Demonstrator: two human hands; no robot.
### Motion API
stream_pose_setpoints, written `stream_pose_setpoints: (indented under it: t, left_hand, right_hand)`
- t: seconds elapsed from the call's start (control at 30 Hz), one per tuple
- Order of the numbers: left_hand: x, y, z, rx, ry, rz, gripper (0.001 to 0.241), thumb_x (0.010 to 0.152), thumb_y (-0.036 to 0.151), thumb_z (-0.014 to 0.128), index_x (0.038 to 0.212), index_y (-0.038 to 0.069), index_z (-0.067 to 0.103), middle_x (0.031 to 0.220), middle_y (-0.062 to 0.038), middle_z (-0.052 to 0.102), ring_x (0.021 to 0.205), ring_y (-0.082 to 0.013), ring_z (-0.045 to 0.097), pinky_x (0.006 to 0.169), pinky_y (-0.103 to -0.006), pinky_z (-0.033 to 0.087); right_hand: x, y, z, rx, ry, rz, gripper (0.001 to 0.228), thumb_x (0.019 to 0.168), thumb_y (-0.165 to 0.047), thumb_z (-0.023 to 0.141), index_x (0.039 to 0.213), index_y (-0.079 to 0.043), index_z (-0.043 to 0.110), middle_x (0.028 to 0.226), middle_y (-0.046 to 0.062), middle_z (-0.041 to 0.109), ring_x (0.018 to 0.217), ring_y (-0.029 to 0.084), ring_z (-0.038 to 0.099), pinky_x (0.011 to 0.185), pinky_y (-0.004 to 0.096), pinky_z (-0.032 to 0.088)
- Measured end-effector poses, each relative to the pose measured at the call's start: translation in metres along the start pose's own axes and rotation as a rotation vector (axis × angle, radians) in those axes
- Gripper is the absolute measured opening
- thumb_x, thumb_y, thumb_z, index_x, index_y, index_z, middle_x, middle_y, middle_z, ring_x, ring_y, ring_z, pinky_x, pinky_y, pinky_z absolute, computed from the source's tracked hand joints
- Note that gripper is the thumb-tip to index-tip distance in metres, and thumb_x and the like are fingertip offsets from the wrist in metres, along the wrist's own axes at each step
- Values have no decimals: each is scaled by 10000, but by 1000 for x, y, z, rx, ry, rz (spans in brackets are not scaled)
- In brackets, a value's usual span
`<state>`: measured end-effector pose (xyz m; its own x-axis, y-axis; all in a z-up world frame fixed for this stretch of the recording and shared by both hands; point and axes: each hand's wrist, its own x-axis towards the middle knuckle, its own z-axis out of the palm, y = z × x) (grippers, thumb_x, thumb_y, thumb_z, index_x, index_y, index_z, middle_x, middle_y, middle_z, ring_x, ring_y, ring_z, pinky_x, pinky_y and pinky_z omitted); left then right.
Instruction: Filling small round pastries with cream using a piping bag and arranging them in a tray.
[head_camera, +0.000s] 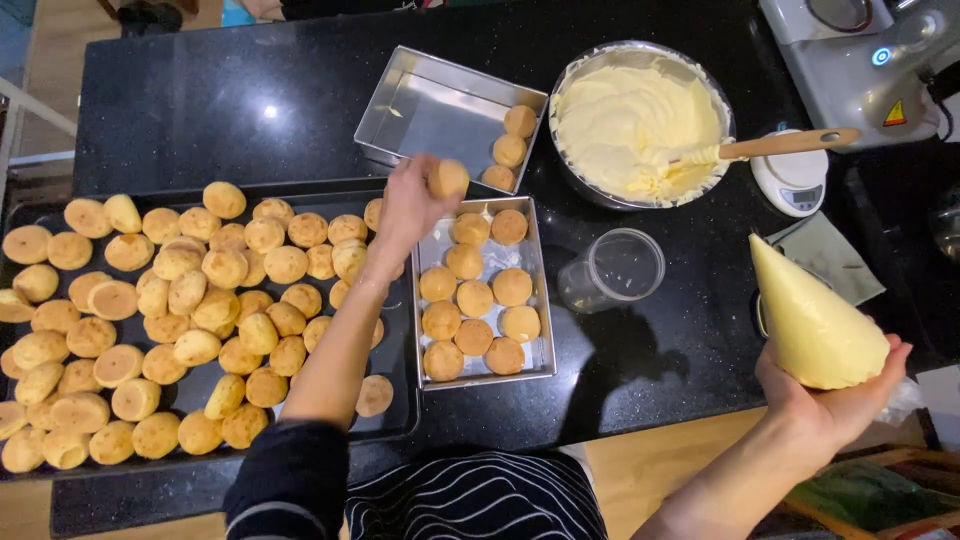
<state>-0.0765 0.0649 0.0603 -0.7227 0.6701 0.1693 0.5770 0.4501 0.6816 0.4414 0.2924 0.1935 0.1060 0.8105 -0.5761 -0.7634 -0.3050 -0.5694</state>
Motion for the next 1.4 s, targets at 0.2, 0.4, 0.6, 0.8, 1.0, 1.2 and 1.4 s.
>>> stream_pose_setpoints:
  t: [0.2, 0.4, 0.6, 0.8, 1.0, 1.2, 1.4]
  left_hand:
    - [113, -15, 64, 96, -169, -184, 803, 887, 435, 1009, 1425, 115, 506, 1342, -195, 750, 1207, -423, 737, 949, -581, 596]
    - [115, -18, 100, 361, -152, -74, 814, 926, 411, 980, 1500, 54, 527, 1345, -181, 743, 1261, -385, 701, 1037, -529, 603]
    - [-15, 72, 111, 558, -131, 23, 671, 982, 570, 772, 1430, 98, 608, 1079, -47, 771, 1038, -256, 659, 978, -445, 488]
    - [-43, 67, 173, 907, -50, -28, 944, 845, 768, 877, 1505, 167, 571, 1196, 13, 753, 1092, -191, 590, 927, -378, 447]
    - [-52, 70, 122, 584, -85, -51, 919, 888, 714, 917, 1469, 109, 541, 1219, -59, 746, 1148, -249, 584, 985, -428, 445]
    - [-65, 9, 33, 515, -40, 202, 773, 860, 444, 968, 1504, 152, 655, 1281, -71, 749, 1183, -299, 630, 1022, -464, 462]
    - [-53, -48, 54, 957, -272, 299, 650, 923, 221, 808, 1560, 174, 682, 1283, -83, 791, 1197, -307, 626, 982, -463, 433]
  right_hand:
    - [8, -5, 5, -24, 2, -12, 132, 929, -475, 987, 927, -430, 863, 1143, -241, 926, 1252, 61, 915, 1096, 391, 706]
    - [18, 4, 11, -15, 55, -27, 145, 890, -496, 993, 916, -433, 865, 1171, -229, 936, 1305, 108, 929, 1095, 391, 700]
    - [12, 35, 58, 23, 83, 30, 422, 734, -433, 1012, 1108, -305, 863, 1294, -27, 930, 1302, 327, 923, 1016, 501, 757]
    - [2, 67, 90, -15, 14, 176, 498, 711, -443, 966, 1159, -245, 874, 1248, 4, 927, 1255, 314, 916, 1009, 459, 720]
    - [-16, 70, 88, -44, -16, 158, 388, 756, -442, 975, 1088, -285, 848, 1252, -28, 906, 1275, 287, 903, 992, 444, 711]
    - [-20, 67, 77, 5, -10, 117, 296, 789, -431, 992, 1019, -313, 847, 1234, -66, 906, 1305, 283, 926, 1008, 463, 747]
    - [-15, 70, 69, -20, -60, 130, 241, 822, -445, 986, 992, -336, 855, 1252, -92, 915, 1338, 268, 919, 1025, 446, 716]
